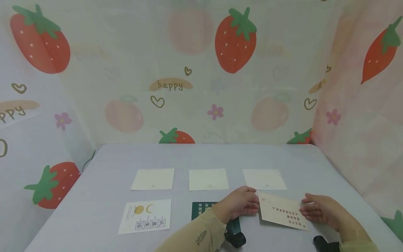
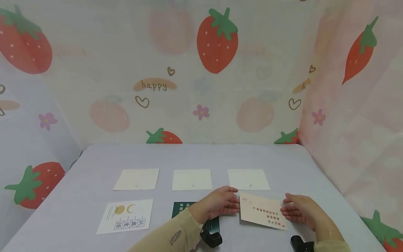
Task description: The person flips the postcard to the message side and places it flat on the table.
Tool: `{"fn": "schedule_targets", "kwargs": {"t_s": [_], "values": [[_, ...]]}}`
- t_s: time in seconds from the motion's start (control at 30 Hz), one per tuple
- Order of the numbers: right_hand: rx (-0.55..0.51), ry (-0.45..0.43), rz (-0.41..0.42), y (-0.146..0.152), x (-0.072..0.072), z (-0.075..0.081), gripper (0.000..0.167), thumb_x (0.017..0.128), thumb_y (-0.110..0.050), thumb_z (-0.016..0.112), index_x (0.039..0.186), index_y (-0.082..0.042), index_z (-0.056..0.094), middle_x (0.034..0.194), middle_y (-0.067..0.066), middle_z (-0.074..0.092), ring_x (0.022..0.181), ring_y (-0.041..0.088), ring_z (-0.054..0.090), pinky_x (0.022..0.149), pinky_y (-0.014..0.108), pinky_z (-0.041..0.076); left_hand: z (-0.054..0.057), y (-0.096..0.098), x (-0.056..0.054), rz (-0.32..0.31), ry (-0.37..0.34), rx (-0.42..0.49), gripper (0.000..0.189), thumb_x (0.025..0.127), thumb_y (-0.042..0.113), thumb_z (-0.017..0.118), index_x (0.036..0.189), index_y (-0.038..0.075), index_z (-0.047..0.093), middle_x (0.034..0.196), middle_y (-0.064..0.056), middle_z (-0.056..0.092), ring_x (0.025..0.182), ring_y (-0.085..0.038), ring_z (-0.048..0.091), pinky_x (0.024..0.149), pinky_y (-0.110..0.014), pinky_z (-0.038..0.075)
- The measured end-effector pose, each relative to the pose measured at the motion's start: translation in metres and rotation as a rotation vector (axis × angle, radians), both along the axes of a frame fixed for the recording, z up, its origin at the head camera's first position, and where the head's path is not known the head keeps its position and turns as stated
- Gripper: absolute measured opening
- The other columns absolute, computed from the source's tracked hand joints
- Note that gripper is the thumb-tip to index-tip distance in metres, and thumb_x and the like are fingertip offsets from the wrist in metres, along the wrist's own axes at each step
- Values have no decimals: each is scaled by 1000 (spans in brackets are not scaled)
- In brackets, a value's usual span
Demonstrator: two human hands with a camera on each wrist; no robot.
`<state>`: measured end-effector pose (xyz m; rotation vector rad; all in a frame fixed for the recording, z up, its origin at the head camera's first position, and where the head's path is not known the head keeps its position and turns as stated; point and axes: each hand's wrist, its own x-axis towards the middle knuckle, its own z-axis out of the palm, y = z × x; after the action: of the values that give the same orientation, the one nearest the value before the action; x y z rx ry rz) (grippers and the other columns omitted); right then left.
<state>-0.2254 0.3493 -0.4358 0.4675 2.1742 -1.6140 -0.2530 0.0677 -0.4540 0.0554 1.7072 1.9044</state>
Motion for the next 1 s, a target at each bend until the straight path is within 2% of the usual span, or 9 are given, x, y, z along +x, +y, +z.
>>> {"fn": "schedule_targets", "kwargs": {"t_s": [0.23, 0.5, 0.77, 1.0], "values": [[7, 4, 8, -1, 0, 2, 65, 96, -39, 39, 127, 18, 31, 84, 8, 67, 78, 20, 65, 74, 34, 54, -2, 6, -3, 16, 2, -13, 31, 82, 4, 56, 113, 6, 54, 84, -11, 62, 70, -16, 61, 66, -30, 55], [2, 12, 17, -2, 3, 3, 66, 96, -39, 39, 127, 18, 31, 84, 7, 67, 79, 20, 65, 74, 35, 54, -4, 13, -3, 46, 11, 13, 40, 83, 2, 57, 122, 4, 50, 84, -12, 62, 70, -17, 61, 66, -30, 55], [30, 14, 24, 0, 2, 1, 66, 95, -41, 40, 128, 16, 32, 85, 7, 67, 79, 19, 65, 74, 35, 54, -3, 19, -3, 21, 36, -20, 42, 84, 5, 58, 126, 3, 49, 87, -9, 62, 74, -18, 62, 67, -31, 55], [75, 14, 40, 0, 2, 1, 66, 94, -43, 41, 127, 14, 36, 86, 5, 67, 80, 18, 64, 73, 35, 53, -5, 21, -1, -11, 44, -27, 32, 82, 2, 58, 114, 6, 57, 87, -6, 65, 74, -17, 63, 63, -29, 54]]}}
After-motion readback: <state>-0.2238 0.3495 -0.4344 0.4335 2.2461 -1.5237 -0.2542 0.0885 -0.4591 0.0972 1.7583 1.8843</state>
